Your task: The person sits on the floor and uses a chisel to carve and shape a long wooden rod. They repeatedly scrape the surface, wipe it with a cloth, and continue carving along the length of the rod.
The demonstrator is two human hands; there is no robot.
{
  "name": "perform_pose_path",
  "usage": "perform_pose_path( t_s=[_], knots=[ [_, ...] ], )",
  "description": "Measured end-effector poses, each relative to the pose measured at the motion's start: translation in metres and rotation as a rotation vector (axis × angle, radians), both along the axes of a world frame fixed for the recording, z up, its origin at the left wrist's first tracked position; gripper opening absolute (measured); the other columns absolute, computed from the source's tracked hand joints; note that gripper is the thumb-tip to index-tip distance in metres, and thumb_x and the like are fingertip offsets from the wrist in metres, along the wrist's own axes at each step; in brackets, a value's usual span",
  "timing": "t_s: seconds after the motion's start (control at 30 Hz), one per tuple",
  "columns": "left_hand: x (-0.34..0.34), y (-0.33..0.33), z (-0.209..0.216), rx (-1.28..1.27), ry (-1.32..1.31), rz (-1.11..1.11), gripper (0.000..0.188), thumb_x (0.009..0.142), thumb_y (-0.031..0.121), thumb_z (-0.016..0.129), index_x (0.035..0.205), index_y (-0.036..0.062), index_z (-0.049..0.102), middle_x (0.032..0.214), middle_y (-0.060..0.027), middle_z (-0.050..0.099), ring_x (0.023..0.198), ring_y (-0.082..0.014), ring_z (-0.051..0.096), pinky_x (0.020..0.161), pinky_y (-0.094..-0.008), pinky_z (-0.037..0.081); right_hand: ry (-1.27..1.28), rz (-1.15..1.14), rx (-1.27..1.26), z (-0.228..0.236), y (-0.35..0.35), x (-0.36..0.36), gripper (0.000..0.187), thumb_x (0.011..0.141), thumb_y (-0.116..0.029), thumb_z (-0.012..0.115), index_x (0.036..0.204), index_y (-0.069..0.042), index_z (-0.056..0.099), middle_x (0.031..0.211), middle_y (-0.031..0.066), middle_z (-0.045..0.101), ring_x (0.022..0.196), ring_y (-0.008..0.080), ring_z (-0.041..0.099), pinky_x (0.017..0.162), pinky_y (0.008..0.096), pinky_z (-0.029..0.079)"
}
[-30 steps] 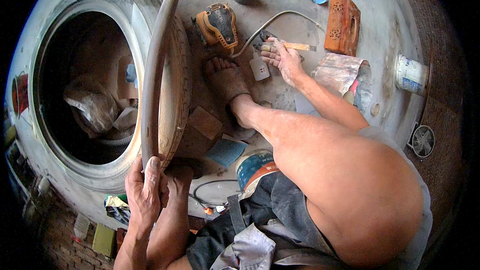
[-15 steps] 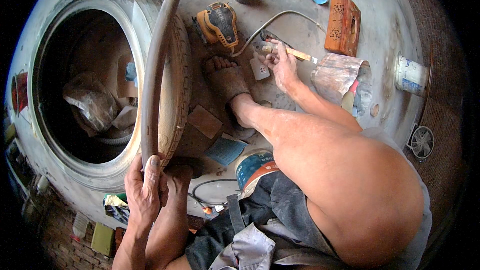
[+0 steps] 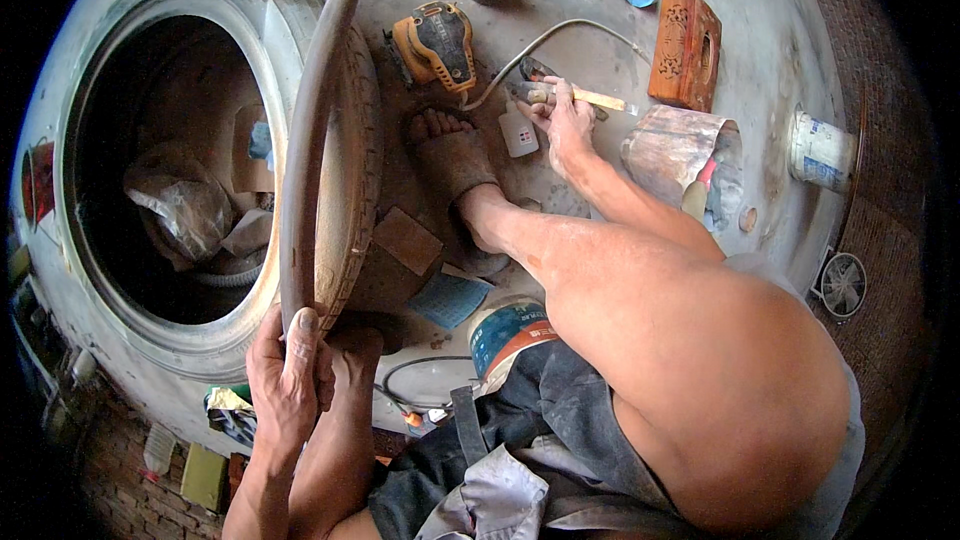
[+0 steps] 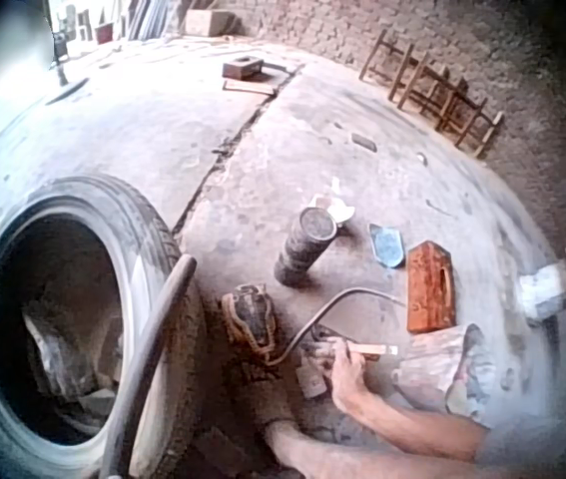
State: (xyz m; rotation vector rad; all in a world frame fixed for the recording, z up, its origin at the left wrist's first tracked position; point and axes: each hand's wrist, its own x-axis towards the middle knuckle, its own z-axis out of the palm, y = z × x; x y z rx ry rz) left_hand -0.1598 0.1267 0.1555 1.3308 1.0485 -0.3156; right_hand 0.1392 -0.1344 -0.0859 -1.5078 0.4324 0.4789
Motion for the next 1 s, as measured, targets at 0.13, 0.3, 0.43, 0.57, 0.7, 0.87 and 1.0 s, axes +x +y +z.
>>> perform_pose_path(
  t_s=[0.13,0.3,0.43,0.57,0.7,0.87,1.0],
  knots=[
    [0.002,0.000,0.002,0.001,0.019,-0.007,0.039,0.106,0.040,0.053,0.114,0.0016,0.058,0.056,0.0039,0.044,0.042,-0.0049,0.038,0.039,-0.0227,0.028,0.032,0.003,0.009,0.007,-0.002,-0.009,0.034,0.108,-0.029,0.049,0.123,0.001,0.056,0.096,0.0106,0.062,0.077,0.0146,0.059,0.080,0.0389,0.064],
    [0.005,0.002,0.006,-0.026,0.034,-0.045,0.039,0.106,0.042,0.052,0.114,0.0046,0.058,0.059,0.0042,0.044,0.044,-0.0046,0.037,0.040,-0.0225,0.028,-0.012,0.011,0.035,-0.012,-0.006,-0.008,0.031,0.108,-0.030,0.047,0.121,-0.004,0.059,0.096,0.0101,0.069,0.071,0.0127,0.061,0.066,0.0281,0.057],
    [0.004,-0.001,0.007,-0.024,0.049,0.016,0.038,0.106,0.039,0.053,0.111,0.0010,0.058,0.054,0.0036,0.042,0.039,-0.0057,0.036,0.038,-0.0237,0.028,0.000,0.046,0.014,-0.010,-0.002,-0.010,0.032,0.108,-0.032,0.047,0.122,-0.005,0.059,0.096,0.0097,0.070,0.072,0.0120,0.061,0.063,0.0255,0.056],
    [0.005,0.000,0.005,-0.037,0.042,-0.008,0.038,0.106,0.040,0.052,0.113,0.0028,0.057,0.057,0.0038,0.043,0.041,-0.0054,0.036,0.038,-0.0234,0.028,0.001,0.058,0.070,-0.014,-0.005,-0.008,0.034,0.108,-0.033,0.047,0.123,-0.005,0.058,0.097,0.0090,0.070,0.073,0.0116,0.062,0.065,0.0265,0.056],
    [0.003,0.000,0.004,-0.026,0.033,0.001,0.037,0.107,0.038,0.052,0.111,0.0014,0.057,0.054,0.0030,0.043,0.039,-0.0063,0.037,0.037,-0.0239,0.029,0.020,0.052,0.065,-0.004,0.000,-0.009,0.037,0.109,-0.032,0.046,0.125,0.000,0.055,0.099,0.0114,0.067,0.077,0.0136,0.060,0.078,0.0347,0.061],
    [0.003,0.000,0.003,-0.026,0.035,0.002,0.038,0.106,0.038,0.053,0.112,0.0015,0.057,0.055,0.0032,0.043,0.040,-0.0058,0.037,0.038,-0.0236,0.028,0.010,0.048,0.052,-0.008,-0.002,-0.008,0.038,0.109,-0.031,0.045,0.126,0.002,0.054,0.099,0.0126,0.065,0.078,0.0142,0.061,0.084,0.0375,0.063],
    [0.004,-0.001,0.003,-0.035,0.046,0.023,0.038,0.106,0.039,0.054,0.113,0.0018,0.057,0.055,0.0035,0.043,0.041,-0.0055,0.037,0.039,-0.0234,0.028,0.013,0.038,0.055,-0.009,0.000,-0.008,0.038,0.109,-0.030,0.046,0.126,0.002,0.054,0.097,0.0119,0.066,0.076,0.0139,0.061,0.081,0.0361,0.063]
  ],
)
